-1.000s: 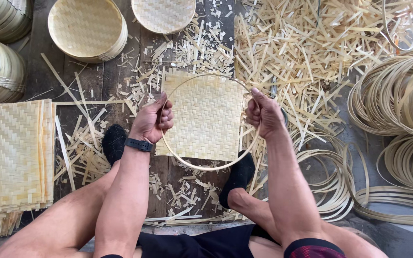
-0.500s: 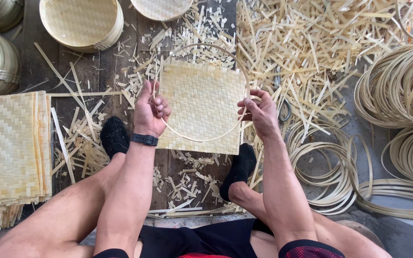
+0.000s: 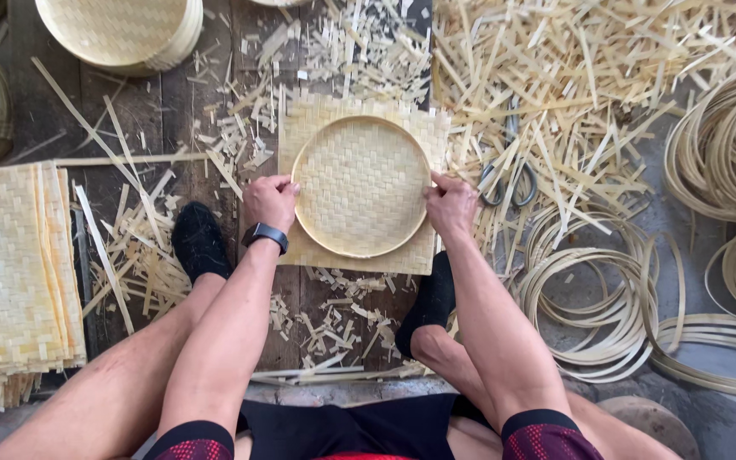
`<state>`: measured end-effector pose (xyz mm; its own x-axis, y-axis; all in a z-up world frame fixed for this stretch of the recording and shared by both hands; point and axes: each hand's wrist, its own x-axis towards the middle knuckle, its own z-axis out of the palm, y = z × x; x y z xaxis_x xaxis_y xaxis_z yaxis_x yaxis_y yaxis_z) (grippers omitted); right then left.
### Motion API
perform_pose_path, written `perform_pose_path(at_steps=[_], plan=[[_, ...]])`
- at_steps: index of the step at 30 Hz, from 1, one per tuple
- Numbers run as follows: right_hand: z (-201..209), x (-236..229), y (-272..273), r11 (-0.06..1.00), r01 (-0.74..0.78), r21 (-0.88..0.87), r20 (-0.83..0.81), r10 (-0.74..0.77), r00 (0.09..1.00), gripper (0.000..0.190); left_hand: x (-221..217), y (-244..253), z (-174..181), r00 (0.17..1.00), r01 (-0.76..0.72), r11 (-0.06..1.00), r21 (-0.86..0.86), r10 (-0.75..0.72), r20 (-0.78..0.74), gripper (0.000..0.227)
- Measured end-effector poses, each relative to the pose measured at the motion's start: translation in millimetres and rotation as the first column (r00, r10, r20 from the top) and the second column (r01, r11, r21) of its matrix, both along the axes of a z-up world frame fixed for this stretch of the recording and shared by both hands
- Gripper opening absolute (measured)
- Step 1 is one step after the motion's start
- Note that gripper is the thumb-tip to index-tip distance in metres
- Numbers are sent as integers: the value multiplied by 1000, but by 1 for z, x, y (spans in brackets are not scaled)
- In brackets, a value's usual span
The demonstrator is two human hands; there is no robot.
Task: The person assembles bamboo trays by fitting woven bamboo centers into circular frames and trimming excess material with shears.
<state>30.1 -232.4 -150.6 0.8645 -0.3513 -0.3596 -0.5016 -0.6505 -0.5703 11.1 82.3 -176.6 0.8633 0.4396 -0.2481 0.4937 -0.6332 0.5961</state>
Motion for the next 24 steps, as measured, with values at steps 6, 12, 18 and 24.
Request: perform_pose_path(at_steps=[6,12,18,24], plan=[[5,-6,-2,999,45,13,-17,-45,999,27,-1,3,-6,995,-84,992,-99,88,39,19],[7,-8,2,999,48,-18,-10,-48,999,25,6,5,-7,989,-129,987,-99,122,-82,17],[8,-8,3,993,107,43,-7,-107,994,25,3,4,1,986,-158,968,-196,144,-85,18],[-3,-10,-4,991,124,58,-9,-123,992,25,0,7,-5,990,-124,970,-210,108,-90,17]])
